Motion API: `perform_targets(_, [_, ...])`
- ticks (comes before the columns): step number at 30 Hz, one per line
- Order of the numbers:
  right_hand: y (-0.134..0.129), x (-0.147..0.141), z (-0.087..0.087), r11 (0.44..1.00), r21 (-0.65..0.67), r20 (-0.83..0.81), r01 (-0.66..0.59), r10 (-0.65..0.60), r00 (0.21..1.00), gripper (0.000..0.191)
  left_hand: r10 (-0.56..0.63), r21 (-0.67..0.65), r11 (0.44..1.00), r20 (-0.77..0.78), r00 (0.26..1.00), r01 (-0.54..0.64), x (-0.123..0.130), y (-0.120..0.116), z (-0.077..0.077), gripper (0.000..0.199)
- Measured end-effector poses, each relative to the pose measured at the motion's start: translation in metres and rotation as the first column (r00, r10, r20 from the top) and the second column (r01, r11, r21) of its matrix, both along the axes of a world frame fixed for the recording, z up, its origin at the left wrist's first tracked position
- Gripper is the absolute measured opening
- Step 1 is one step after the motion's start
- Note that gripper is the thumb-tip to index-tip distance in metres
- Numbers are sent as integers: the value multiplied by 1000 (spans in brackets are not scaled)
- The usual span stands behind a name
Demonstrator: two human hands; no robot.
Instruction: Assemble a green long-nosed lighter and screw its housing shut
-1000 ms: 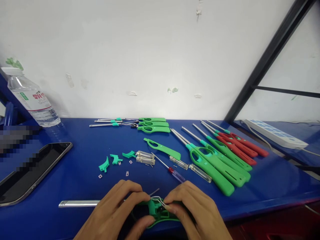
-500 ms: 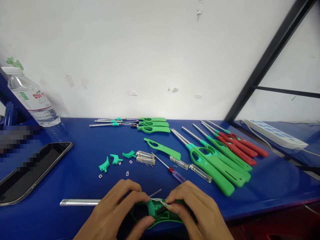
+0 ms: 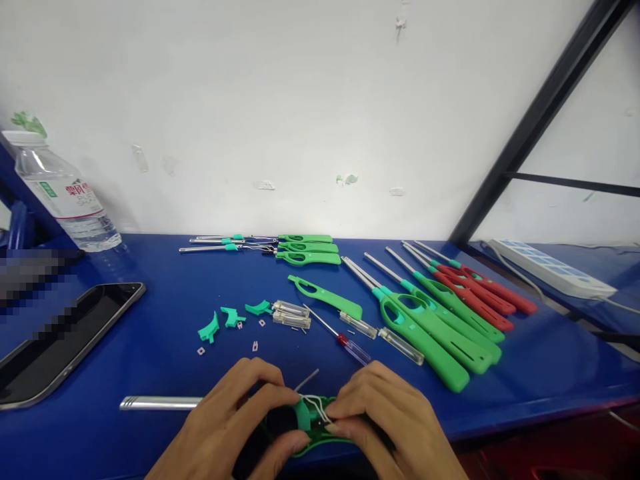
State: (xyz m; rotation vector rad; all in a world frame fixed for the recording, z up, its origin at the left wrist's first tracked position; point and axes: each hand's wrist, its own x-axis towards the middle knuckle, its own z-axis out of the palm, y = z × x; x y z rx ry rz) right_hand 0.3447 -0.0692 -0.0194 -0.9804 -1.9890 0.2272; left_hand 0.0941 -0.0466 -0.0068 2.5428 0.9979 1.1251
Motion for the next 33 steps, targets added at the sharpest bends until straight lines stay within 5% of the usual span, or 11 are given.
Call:
perform_targets(7, [-2, -1, -1, 1000, 24, -27, -17, 18, 999, 14, -37, -12, 999, 49, 998, 37, -1, 2, -1, 16])
perform_targets(26, [-4, -3, 8, 987, -160, -187, 0, -31, 982, 11, -69, -35, 997, 76, 995, 72, -2, 7, -1, 14])
perform_targets(33, [0, 1, 11, 995, -78, -139, -68, 57, 989, 13, -63, -77, 995, 98, 993, 70, -2, 4, 0, 16])
